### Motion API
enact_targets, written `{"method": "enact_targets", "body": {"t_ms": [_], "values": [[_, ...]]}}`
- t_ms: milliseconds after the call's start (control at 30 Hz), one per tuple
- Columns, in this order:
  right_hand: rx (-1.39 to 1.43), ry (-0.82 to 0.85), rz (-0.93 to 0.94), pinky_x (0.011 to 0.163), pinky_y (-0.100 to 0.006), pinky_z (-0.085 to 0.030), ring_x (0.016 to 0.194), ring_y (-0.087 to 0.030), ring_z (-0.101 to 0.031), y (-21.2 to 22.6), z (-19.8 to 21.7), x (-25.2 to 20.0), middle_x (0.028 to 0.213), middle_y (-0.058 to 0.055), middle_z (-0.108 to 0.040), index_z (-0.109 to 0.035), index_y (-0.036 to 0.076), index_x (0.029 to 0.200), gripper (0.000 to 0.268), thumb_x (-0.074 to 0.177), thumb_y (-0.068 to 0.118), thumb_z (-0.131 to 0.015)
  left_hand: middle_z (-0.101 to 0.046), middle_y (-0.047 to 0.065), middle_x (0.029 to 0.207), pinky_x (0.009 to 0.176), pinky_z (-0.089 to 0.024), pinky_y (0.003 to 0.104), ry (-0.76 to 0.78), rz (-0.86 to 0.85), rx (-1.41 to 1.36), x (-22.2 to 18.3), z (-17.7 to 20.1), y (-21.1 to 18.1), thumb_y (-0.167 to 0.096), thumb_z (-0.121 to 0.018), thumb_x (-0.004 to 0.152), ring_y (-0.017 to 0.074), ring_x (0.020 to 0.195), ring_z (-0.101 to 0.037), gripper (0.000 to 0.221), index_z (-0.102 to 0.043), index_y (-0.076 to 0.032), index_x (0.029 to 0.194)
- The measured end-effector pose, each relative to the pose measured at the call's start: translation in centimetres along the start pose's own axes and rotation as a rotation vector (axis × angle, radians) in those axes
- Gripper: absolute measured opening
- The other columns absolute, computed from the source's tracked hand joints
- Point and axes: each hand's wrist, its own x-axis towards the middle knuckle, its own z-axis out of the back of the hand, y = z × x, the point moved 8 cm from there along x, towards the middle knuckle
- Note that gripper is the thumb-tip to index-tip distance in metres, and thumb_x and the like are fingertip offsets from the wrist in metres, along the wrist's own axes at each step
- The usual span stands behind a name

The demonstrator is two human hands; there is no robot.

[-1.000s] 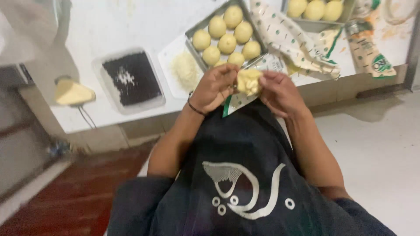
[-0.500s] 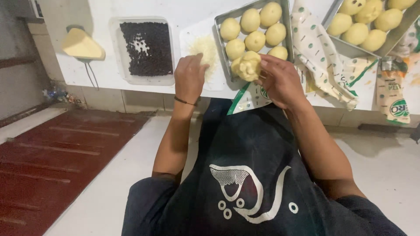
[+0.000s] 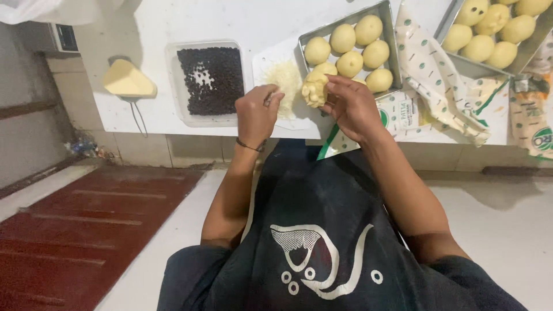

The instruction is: Preparing filled buns by piping filling into dough portions and rolling them into balls

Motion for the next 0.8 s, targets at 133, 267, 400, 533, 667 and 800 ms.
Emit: {"method": "enact_targets", "body": {"t_ms": [133,267,400,533,667,800], "values": [[0.018,-0.015,0.051,0.089,-0.035,-0.064,0.103,-0.024,-0.073,-0.1,-2.1,-0.1,0.118,-0.017,-0.07,-0.061,-0.006,0.134,0.04,0.099,0.013,-0.061,-0.076,0.014,0.088,0.073,-0.061,0.036,0.021,0.179,-0.372,0.5,2.1,0.4,-0.023,-0.087,0.089,0.0286,0.086,-0.076,0.024,-0.078,-0.007,0.104],[0.009,-0.009,0.095,0.094,-0.04,-0.063,0.106,-0.027,-0.072,-0.6,-3.0,-0.2,0.119,-0.017,-0.068,-0.06,-0.007,0.134,0.039,0.099,0.012,-0.061,-0.076,0.015,0.09,0.072,-0.062,0.034,0.02,0.027,-0.43,1.1,2.7,-2.9,-0.018,-0.084,0.09,0.0329,0.085,-0.076,0.019,-0.078,-0.004,0.102],[0.006,0.017,0.133,0.09,-0.038,-0.066,0.102,-0.025,-0.073,-1.0,-3.7,0.0,0.116,-0.015,-0.068,-0.061,-0.008,0.131,0.039,0.098,0.012,-0.062,-0.071,0.013,0.098,0.074,-0.062,0.039,0.106,-0.221,-0.201,1.8,3.3,-6.7,-0.011,-0.072,0.097,0.0353,0.088,-0.073,0.012,-0.076,-0.002,0.103],[-0.053,0.013,0.202,0.086,-0.042,-0.066,0.098,-0.027,-0.075,-0.1,-4.7,-1.1,0.112,-0.017,-0.069,-0.063,-0.009,0.128,0.042,0.09,0.007,-0.074,-0.066,0.013,0.089,0.077,-0.059,0.04,0.055,-0.336,-0.048,1.2,2.3,-6.9,-0.005,-0.073,0.094,0.0364,0.087,-0.068,0.008,-0.076,-0.001,0.1],[-0.061,-0.003,0.204,0.08,-0.038,-0.068,0.09,-0.022,-0.075,-1.2,-4.6,-0.9,0.106,-0.014,-0.069,-0.065,-0.008,0.125,0.041,0.088,0.001,-0.079,-0.058,0.004,0.091,0.076,-0.05,0.035,0.018,-0.378,0.019,1.1,2.9,-7.8,-0.012,-0.076,0.093,0.0251,0.087,-0.054,0.005,-0.075,-0.009,0.097],[0.019,-0.009,0.156,0.081,-0.037,-0.069,0.089,-0.023,-0.076,-0.9,-5.0,-1.1,0.106,-0.014,-0.071,-0.068,-0.005,0.122,0.038,0.086,-0.002,-0.078,-0.06,0.009,0.099,0.08,-0.051,0.035,0.16,-0.25,-0.221,1.5,4.4,-5.4,-0.01,-0.082,0.09,0.025,0.092,-0.055,0.018,-0.078,-0.007,0.108]]}}
